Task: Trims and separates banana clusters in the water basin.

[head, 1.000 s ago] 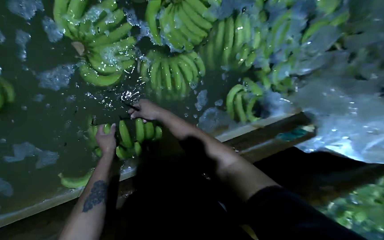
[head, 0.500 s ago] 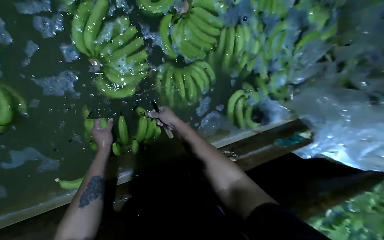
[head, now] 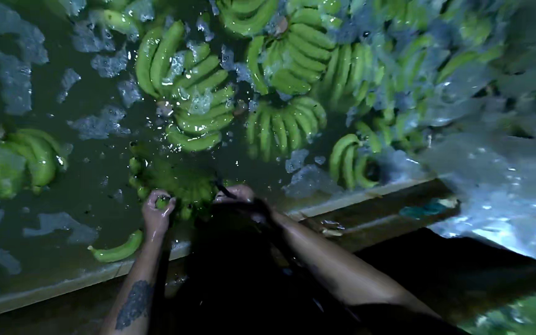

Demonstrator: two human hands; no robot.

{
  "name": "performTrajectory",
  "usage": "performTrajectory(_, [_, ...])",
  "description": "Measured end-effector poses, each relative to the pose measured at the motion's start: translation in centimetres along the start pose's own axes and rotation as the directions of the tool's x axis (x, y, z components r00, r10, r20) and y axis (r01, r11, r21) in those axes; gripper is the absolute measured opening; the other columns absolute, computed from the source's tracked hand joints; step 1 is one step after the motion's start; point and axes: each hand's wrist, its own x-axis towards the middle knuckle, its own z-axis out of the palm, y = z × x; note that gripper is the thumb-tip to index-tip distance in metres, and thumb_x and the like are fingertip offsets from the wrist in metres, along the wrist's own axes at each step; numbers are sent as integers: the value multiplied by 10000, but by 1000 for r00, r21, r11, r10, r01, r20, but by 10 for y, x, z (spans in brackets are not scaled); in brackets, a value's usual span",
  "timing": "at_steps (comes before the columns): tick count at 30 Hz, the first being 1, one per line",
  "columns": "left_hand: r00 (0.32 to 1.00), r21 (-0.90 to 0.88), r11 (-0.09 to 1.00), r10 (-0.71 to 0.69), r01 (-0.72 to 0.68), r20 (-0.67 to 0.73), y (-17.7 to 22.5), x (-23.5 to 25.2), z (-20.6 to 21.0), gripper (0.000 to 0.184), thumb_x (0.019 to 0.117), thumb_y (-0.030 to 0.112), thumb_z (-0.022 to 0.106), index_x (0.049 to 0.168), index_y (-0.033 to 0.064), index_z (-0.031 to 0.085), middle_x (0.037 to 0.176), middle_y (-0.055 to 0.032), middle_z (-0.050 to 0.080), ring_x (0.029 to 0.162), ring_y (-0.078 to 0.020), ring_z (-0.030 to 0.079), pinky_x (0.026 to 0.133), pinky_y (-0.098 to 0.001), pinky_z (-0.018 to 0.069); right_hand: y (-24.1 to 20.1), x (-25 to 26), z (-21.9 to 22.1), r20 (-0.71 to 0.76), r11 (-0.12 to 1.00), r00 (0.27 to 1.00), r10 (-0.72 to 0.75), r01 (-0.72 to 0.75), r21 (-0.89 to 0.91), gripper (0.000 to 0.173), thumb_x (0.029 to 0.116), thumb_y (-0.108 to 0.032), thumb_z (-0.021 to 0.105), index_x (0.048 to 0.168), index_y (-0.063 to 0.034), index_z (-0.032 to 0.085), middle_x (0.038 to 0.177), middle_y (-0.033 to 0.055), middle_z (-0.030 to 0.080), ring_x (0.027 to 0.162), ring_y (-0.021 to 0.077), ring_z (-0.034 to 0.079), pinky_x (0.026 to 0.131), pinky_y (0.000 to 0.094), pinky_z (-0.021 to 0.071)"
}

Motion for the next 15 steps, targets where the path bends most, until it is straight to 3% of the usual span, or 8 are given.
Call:
performTrajectory(1, [999, -13, 999, 51, -51, 13, -1, -6, -6, 175, 797, 69, 695, 939, -20, 644, 962, -28, 650, 958, -39, 605, 894, -255, 507, -1, -7, -3, -17, 998, 999, -29, 28, -64, 251, 983, -292, 674, 1071, -59, 710, 845, -21, 694, 723, 12, 628, 692, 217, 549])
performTrajectory(3, [990, -58, 990, 134, -132, 31, 0, -15, -18, 145, 773, 99, 699, 887, 31, 643, 910, 52, 648, 922, 20, 607, 872, -209, 514, -15, -13, -15, -102, 902, 993, -52, 3, -432, 473, 955, -439, 693, 1293, -110, 658, 836, 62, 707, 686, 144, 642, 630, 361, 563])
performTrajectory(4, [986, -84, 984, 162, -158, 42, 3, -17, -24, 130, 768, 104, 702, 875, 57, 643, 897, 83, 648, 907, 35, 610, 857, -194, 521, -39, -13, -18, -117, 793, 992, 50, -110, -599, 621, 953, -532, 666, 1414, -132, 557, 866, 115, 706, 714, 254, 663, 640, 484, 563])
performTrajectory(5, [981, -106, 978, 185, -179, 51, 7, -18, -29, 122, 764, 107, 708, 864, 76, 646, 892, 105, 650, 895, 46, 614, 844, -183, 525, -70, -9, -16, -113, 687, 978, 177, -205, -697, 683, 985, -517, 639, 1502, -120, 436, 989, 170, 711, 847, 354, 693, 739, 589, 559])
performTrajectory(6, [978, -118, 974, 202, -194, 62, 11, -18, -33, 114, 761, 114, 718, 854, 97, 653, 884, 124, 654, 883, 54, 619, 826, -173, 532, -89, -5, -12, -109, 612, 970, 216, -222, -759, 636, 1017, -418, 625, 1521, -106, 394, 1129, 193, 694, 974, 398, 693, 816, 627, 547])
performTrajectory(8, [974, -114, 973, 213, -203, 80, 15, -14, -41, 115, 752, 125, 725, 848, 118, 662, 877, 139, 653, 873, 61, 619, 807, -164, 534, -99, 7, -2, -33, 539, 990, 140, -104, -836, 461, 1033, -161, 593, 1471, -91, 468, 1337, 202, 610, 1183, 415, 628, 935, 622, 525])
performTrajectory(11, [970, -79, 975, 216, -208, 112, 18, -3, -52, 132, 730, 97, 715, 851, 111, 664, 863, 133, 653, 847, 57, 619, 785, -166, 534, -82, 32, 15, 106, 430, 992, -68, 125, -894, 476, 988, -74, 652, 1445, -182, 574, 1276, 215, 644, 1150, 451, 632, 860, 628, 545])
performTrajectory(15, [954, -47, 972, 235, -230, 187, 24, 17, -62, 146, 726, 86, 707, 857, 120, 652, 872, 134, 648, 847, 64, 614, 779, -159, 532, -69, 60, 31, 140, 345, 978, -157, 187, -920, 496, 969, -10, 632, 1411, -235, 629, 1236, 201, 666, 1086, 450, 649, 812, 614, 559])
